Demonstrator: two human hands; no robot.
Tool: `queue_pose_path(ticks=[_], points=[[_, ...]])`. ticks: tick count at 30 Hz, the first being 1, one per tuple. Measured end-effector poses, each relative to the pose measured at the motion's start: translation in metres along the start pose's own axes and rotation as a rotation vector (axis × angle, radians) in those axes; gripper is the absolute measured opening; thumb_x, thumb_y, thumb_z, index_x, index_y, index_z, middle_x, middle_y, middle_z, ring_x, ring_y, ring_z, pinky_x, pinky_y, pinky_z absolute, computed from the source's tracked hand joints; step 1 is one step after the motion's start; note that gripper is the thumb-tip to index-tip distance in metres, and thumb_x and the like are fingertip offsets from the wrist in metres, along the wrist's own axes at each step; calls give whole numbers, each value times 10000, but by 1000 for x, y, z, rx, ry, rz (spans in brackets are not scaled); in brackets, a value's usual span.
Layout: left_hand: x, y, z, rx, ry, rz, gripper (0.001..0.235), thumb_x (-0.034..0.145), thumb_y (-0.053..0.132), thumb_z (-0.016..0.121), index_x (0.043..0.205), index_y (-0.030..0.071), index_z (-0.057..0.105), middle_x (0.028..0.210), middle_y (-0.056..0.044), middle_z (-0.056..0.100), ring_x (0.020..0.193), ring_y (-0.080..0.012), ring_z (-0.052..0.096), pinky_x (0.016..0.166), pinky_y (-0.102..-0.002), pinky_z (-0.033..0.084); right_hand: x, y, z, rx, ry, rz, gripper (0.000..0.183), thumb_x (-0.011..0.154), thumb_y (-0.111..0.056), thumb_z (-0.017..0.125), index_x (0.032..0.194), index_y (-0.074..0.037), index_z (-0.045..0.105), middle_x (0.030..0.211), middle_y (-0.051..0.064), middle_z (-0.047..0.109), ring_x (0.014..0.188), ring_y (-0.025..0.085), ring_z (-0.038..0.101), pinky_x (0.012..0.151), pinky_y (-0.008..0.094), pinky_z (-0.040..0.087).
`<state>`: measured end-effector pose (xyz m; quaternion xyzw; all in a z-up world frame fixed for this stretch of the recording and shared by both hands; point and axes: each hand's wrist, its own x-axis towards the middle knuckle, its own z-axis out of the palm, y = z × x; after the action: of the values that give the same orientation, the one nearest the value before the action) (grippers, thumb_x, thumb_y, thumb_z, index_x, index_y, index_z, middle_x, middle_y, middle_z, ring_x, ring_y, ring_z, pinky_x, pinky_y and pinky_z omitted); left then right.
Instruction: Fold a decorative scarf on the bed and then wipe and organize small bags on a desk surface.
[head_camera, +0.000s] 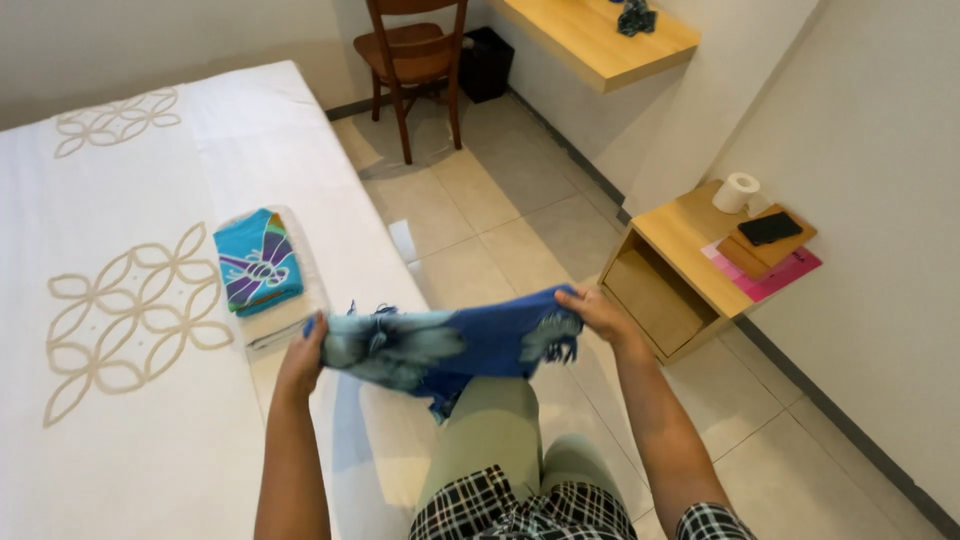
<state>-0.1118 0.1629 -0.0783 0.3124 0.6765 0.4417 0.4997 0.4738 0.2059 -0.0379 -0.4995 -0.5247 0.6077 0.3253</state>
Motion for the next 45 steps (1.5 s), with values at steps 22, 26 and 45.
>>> queue_pose_path(ticks=[22,26,45], points=[[-80,166,-7,-801,56,610,215,974,88,713,1173,17,677,1041,-33,723,937,-149,682,841,-301,564,1,-113,20,580,129,-361,221,927,-205,781,1052,-57,675,987,64,737,891,199,722,844,350,618],[-91,169,1,-905,16,575,231,970,112,694,1183,32,655,1036,-38,722,920,-160,693,815,-316,578,13,-76,19,11,183,-287,276,879,-180,813,1105,-87,684,1037,36,742,953,167,708,867,302,570],[-45,29,-65,-188,263,337,244,883,190,829,1037,12,763,928,-40,751,818,-108,675,754,-260,519,45,-7,23,-248,-66,-61,328,824,-263,847,1051,-52,740,950,55,732,839,160,666,753,323,539]])
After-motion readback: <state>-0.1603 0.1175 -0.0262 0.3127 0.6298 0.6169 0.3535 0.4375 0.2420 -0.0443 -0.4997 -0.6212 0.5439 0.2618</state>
